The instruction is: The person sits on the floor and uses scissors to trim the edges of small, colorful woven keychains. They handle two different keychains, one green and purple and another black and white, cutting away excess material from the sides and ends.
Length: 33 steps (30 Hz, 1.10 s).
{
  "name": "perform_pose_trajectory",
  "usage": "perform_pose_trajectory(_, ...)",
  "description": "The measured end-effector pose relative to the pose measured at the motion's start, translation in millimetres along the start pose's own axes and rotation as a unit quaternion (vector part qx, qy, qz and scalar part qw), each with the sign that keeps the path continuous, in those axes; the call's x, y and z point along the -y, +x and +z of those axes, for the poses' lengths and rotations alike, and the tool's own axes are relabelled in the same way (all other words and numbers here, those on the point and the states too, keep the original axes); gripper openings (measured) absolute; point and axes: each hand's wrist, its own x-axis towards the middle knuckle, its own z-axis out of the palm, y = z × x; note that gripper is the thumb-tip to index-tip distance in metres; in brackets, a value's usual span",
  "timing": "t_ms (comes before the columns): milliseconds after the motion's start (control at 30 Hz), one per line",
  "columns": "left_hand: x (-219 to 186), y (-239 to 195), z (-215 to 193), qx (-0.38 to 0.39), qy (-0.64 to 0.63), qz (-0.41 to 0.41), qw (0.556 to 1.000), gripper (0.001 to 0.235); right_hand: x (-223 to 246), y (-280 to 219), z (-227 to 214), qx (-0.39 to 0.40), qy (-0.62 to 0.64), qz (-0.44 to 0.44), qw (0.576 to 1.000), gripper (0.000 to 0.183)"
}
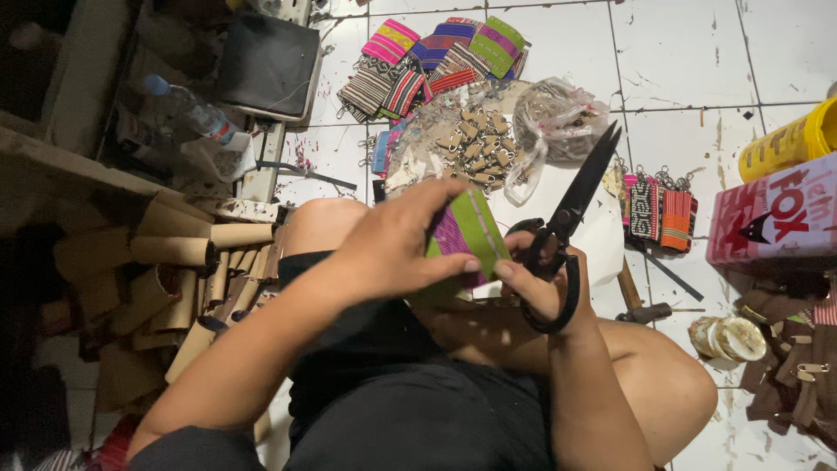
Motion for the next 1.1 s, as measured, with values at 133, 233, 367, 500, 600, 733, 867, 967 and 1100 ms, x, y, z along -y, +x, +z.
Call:
perform_pose_trajectory(133, 17.3, -3.5, 25.8, -0.007, -0.028, -0.051, 0.998, 0.056, 8.2, -1.2, -1.8, 0.037, -0.007, 0.035, 0.999, 0.023)
perform_pose_trajectory(233, 33.3, -4.0, 39.2, -0.061, -0.151, -0.067, 0.984, 0.023, 4.7, -1.4, -6.8, 0.046, -0.056, 0.02, 0.997, 0.024)
perform_pose_trajectory(367, 37.6, -5.0, 44.5, -0.078, -0.252, -0.061, 0.963, 0.021, 5.0, -0.4, -6.7, 0.062, -0.085, 0.007, 0.994, 0.025)
perform_pose_trajectory(500, 45.6, -5.6, 49.9, -0.099, -0.3, -0.04, 0.948, 0.018, 2.6, 0.1, -7.9, 0.081, -0.113, -0.017, 0.99, 0.024)
perform_pose_trajectory(600, 53.0, -7.8, 57.1, -0.105, -0.348, -0.052, 0.93, 0.012, -0.8, -0.1, -8.9, 0.078, -0.09, -0.005, 0.993, 0.023)
perform_pose_trajectory(733, 57.2, -9.2, 60.4, -0.111, -0.331, -0.048, 0.936, 0.015, -2.9, 0.1, -7.4, 0.076, -0.086, -0.002, 0.993, 0.024)
perform_pose_trajectory(867, 54.9, -11.0, 66.4, -0.107, -0.318, -0.05, 0.941, 0.013, 0.6, -1.2, -5.4, 0.076, -0.07, 0.009, 0.995, 0.024)
perform_pose_trajectory(967, 45.7, -11.7, 67.2, -0.099, -0.289, -0.046, 0.951, 0.013, 0.7, 0.6, -3.2, 0.08, -0.07, 0.011, 0.994, 0.024)
perform_pose_trajectory(1100, 44.9, -10.9, 69.1, -0.103, -0.241, -0.042, 0.964, 0.013, -1.2, 0.3, -2.2, 0.071, -0.092, 0.024, 0.993, 0.023)
